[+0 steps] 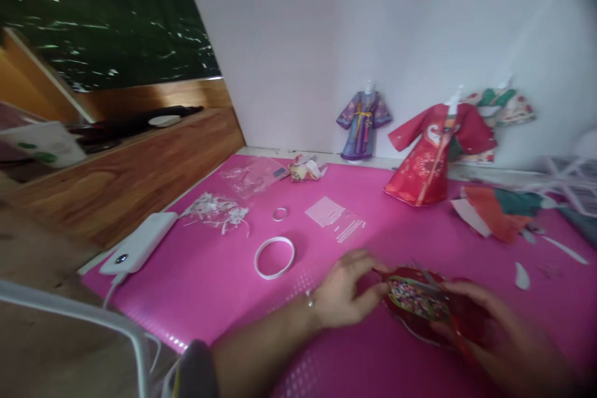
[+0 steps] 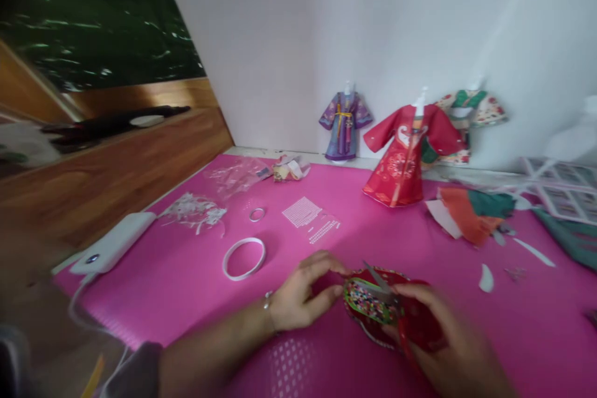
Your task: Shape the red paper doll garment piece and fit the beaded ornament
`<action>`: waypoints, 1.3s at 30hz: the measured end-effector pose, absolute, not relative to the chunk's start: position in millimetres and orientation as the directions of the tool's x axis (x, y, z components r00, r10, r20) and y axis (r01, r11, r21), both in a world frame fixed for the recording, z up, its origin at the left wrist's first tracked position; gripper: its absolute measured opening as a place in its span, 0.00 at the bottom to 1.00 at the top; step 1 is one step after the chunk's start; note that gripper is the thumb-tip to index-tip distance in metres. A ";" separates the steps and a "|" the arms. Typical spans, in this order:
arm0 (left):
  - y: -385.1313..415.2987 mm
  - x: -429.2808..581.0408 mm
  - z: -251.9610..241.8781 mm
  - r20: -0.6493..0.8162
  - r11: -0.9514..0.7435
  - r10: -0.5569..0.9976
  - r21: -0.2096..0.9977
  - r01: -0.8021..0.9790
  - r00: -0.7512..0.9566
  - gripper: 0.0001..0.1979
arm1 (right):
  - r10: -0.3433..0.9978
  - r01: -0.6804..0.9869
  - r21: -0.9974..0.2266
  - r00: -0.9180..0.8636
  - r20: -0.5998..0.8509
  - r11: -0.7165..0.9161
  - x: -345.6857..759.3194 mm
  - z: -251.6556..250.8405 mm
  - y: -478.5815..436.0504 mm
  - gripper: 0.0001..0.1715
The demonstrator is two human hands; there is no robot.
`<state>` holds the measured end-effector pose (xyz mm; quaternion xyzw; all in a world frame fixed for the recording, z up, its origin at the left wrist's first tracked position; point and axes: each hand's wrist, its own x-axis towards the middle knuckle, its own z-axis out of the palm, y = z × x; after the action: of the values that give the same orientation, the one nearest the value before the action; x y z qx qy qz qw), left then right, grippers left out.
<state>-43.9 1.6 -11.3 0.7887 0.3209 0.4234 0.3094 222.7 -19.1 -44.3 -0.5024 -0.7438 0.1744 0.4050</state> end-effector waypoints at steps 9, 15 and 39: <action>4.2 -44.4 -5.5 0.407 -0.632 0.736 0.700 0.333 0.541 0.29 | 0.796 0.590 -0.559 -0.272 0.541 0.582 207.2 -14.8 -23.0 0.21; 6.2 -42.6 -7.0 0.359 -0.634 0.726 0.681 0.367 0.587 0.27 | 0.793 0.520 -0.604 -0.313 0.522 0.603 207.5 -21.2 -25.6 0.23; 2.5 -43.8 0.7 0.544 -0.731 0.678 0.568 0.378 0.494 0.22 | 0.909 0.458 -0.800 -0.046 0.414 0.388 213.3 -18.3 -30.0 0.20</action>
<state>-43.8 2.5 0.7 0.8430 0.3131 0.3937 0.1907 213.3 -30.0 -18.3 -0.5000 -0.6833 0.2369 0.4764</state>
